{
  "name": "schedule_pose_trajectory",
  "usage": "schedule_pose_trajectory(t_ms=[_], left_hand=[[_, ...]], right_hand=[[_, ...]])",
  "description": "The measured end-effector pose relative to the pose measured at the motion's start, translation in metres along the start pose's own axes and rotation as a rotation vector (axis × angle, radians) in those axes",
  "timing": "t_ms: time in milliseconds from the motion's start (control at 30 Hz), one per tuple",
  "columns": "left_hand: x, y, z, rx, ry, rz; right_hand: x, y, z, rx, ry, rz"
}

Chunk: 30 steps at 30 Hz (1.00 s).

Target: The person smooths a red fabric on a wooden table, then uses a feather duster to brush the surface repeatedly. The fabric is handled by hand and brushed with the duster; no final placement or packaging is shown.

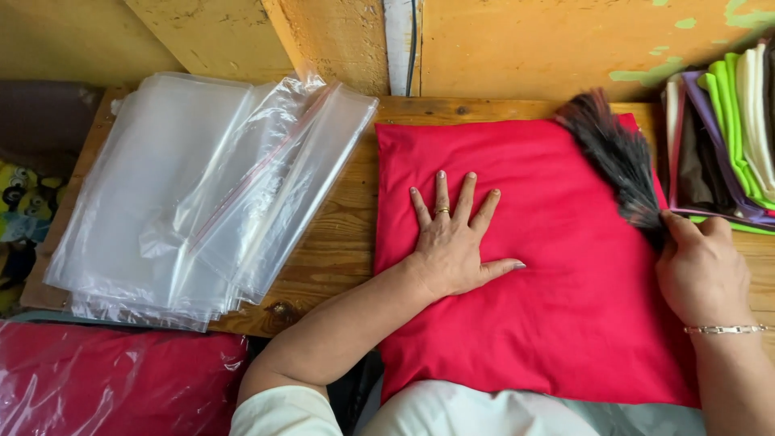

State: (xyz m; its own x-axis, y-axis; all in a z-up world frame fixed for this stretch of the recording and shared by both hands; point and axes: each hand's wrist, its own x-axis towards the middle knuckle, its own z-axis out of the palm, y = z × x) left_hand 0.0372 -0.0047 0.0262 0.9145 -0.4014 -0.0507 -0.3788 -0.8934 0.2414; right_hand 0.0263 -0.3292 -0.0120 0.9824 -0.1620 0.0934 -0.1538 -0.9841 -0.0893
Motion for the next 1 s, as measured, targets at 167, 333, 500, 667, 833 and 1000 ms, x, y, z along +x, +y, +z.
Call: schedule_pose_trajectory(t_ms=[167,333,500,667,833,1000], left_hand=[[0.001,-0.001,0.006,0.032,0.046,0.013],[0.003,-0.007,0.001,-0.005,-0.001,0.047],[0.011,-0.019,0.003,0.074,-0.050,0.090],[0.025,-0.046,-0.008,0.116,-0.049,0.158],[0.013,-0.025,-0.014,0.204,-0.107,0.062],[0.000,-0.004,0.018,0.092,0.123,0.003]], right_hand=[[-0.053,-0.060,-0.043,0.094,0.089,-0.123],[-0.074,-0.076,-0.029,0.019,-0.137,-0.281],[-0.036,-0.015,-0.020,0.029,-0.052,0.084],[-0.057,-0.008,-0.018,0.120,0.184,-0.073],[-0.102,-0.068,-0.044,0.137,0.006,-0.164],[-0.093,-0.061,-0.018,-0.008,-0.042,-0.234]])
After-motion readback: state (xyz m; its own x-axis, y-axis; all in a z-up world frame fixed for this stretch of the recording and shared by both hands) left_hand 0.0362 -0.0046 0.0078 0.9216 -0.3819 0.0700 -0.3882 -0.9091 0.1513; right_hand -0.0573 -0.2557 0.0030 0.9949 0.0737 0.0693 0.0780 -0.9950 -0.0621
